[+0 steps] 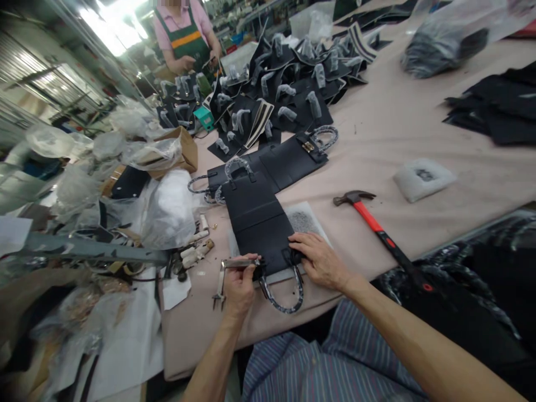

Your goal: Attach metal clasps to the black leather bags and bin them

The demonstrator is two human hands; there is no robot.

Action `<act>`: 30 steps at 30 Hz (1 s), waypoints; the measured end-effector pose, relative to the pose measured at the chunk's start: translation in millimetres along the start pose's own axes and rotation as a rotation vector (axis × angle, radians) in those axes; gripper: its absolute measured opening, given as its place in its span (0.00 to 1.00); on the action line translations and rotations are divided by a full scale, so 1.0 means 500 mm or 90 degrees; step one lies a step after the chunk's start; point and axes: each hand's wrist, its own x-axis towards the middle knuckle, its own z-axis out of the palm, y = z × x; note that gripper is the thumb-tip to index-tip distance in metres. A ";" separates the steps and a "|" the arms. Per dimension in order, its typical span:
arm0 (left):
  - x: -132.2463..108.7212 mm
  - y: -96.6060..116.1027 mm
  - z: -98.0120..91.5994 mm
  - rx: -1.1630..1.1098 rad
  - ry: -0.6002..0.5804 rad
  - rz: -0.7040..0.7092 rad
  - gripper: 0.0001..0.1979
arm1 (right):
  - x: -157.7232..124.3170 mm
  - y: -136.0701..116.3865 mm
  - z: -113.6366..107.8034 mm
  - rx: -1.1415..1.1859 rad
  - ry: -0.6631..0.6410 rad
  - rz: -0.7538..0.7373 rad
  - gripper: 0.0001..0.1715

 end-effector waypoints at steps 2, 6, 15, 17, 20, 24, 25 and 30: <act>0.005 -0.002 0.012 0.026 -0.009 0.019 0.09 | 0.001 0.000 -0.001 0.000 -0.004 0.001 0.36; 0.011 -0.012 0.015 0.048 -0.030 0.028 0.09 | 0.000 0.004 -0.002 0.001 -0.009 -0.005 0.36; 0.006 -0.027 0.018 0.063 -0.032 0.030 0.09 | 0.002 0.007 -0.005 0.008 -0.009 0.002 0.36; 0.005 -0.030 0.018 0.061 -0.031 0.034 0.09 | 0.003 0.007 -0.005 0.008 -0.008 0.001 0.35; 0.006 -0.031 0.017 0.074 -0.029 0.036 0.09 | 0.005 0.007 -0.006 0.005 -0.007 -0.001 0.35; 0.007 -0.029 0.017 0.078 -0.018 0.035 0.11 | 0.006 0.006 -0.008 0.012 0.001 -0.006 0.35; 0.008 -0.029 0.017 0.077 -0.015 0.033 0.11 | 0.007 0.005 -0.008 0.013 0.003 -0.005 0.35; 0.007 -0.032 0.016 0.075 -0.026 0.032 0.10 | 0.008 0.003 -0.009 0.014 -0.003 -0.003 0.34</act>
